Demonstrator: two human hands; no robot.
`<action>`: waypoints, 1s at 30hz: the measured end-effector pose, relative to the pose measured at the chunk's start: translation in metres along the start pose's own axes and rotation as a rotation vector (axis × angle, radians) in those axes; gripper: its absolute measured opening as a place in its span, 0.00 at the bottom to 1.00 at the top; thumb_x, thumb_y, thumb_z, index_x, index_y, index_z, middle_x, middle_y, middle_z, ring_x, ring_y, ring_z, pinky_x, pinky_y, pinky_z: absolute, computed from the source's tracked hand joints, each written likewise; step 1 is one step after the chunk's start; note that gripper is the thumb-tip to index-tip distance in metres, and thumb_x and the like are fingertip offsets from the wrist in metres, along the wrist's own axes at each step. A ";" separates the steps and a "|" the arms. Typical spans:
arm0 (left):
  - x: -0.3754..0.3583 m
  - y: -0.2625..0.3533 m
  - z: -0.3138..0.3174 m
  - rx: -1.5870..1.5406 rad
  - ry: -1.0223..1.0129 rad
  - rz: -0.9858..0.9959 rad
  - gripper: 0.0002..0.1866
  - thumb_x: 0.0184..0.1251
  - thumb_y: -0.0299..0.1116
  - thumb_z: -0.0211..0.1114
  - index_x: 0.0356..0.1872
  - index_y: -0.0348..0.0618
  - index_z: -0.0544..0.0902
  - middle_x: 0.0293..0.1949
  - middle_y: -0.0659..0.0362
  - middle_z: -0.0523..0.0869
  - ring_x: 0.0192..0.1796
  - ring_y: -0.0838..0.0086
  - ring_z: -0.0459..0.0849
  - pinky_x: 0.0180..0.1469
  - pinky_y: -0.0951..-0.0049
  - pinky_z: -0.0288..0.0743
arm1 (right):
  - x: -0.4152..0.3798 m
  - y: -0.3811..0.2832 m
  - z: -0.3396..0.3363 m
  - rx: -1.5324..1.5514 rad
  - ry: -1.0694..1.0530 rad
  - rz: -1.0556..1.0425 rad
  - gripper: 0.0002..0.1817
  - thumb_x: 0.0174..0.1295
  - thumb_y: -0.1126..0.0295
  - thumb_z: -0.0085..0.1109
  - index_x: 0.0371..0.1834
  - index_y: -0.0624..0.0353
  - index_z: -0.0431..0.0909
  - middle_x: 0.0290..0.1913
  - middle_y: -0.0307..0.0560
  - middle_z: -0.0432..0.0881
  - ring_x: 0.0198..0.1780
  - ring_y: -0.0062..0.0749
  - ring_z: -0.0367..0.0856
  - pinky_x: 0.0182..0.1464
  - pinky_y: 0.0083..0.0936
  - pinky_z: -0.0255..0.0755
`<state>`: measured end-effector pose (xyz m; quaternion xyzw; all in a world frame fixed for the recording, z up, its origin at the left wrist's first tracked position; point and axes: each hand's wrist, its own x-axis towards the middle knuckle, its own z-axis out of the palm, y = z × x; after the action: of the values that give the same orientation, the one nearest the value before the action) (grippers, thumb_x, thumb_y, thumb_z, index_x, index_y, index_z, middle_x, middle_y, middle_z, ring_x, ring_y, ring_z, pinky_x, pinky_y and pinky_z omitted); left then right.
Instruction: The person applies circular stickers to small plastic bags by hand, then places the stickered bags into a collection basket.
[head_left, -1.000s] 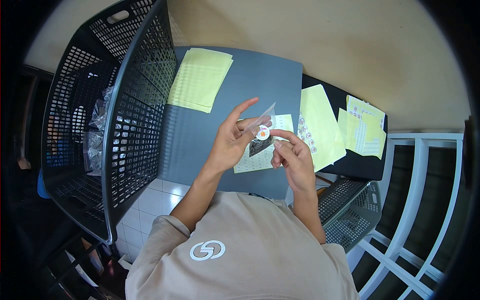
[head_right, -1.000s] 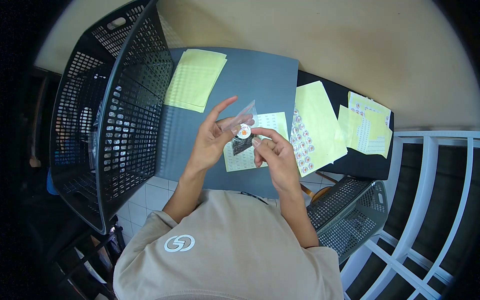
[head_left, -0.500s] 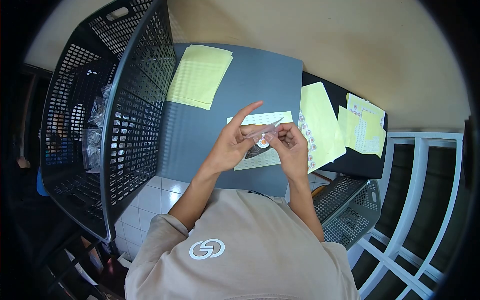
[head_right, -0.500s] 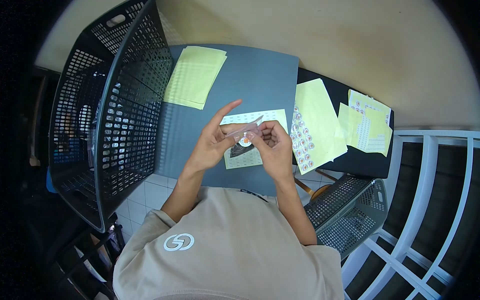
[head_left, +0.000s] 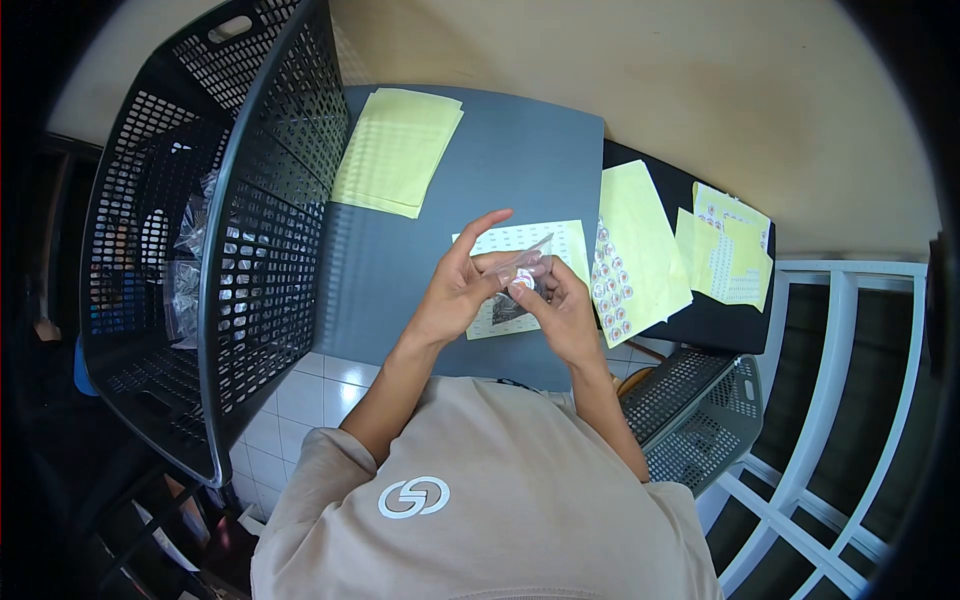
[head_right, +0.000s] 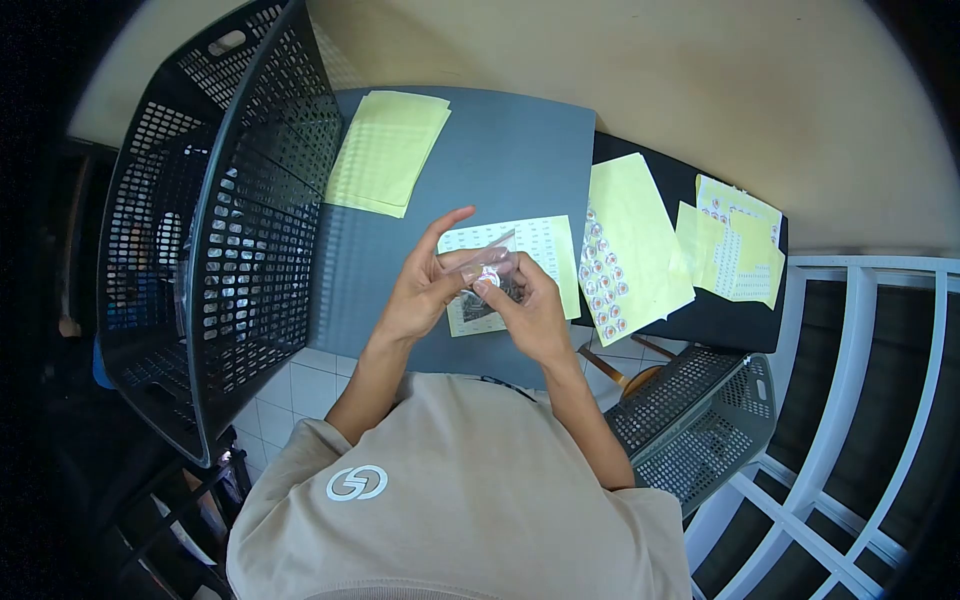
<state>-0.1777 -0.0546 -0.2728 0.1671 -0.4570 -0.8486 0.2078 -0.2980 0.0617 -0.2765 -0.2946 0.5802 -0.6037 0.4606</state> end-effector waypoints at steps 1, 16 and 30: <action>0.000 -0.001 -0.001 0.002 0.000 -0.001 0.35 0.66 0.18 0.56 0.73 0.40 0.52 0.55 0.39 0.80 0.58 0.65 0.80 0.57 0.70 0.74 | 0.000 0.000 -0.001 0.002 0.000 0.000 0.12 0.63 0.75 0.61 0.47 0.64 0.74 0.45 0.44 0.80 0.46 0.19 0.76 0.47 0.20 0.70; -0.010 -0.020 -0.004 -0.222 0.093 -0.258 0.24 0.72 0.24 0.52 0.68 0.43 0.64 0.55 0.49 0.79 0.56 0.71 0.80 0.56 0.72 0.75 | -0.012 0.015 -0.007 0.117 -0.072 0.152 0.20 0.62 0.76 0.60 0.57 0.66 0.70 0.50 0.42 0.79 0.50 0.21 0.76 0.51 0.21 0.71; -0.028 -0.048 -0.024 0.340 0.272 0.025 0.08 0.67 0.22 0.60 0.46 0.34 0.78 0.38 0.58 0.83 0.43 0.79 0.79 0.48 0.78 0.73 | -0.016 0.053 0.007 -0.064 -0.067 0.296 0.09 0.57 0.70 0.67 0.34 0.66 0.85 0.29 0.42 0.85 0.32 0.19 0.78 0.37 0.21 0.72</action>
<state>-0.1522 -0.0334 -0.3236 0.3068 -0.5632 -0.7264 0.2469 -0.2742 0.0778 -0.3238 -0.2402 0.6206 -0.5004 0.5539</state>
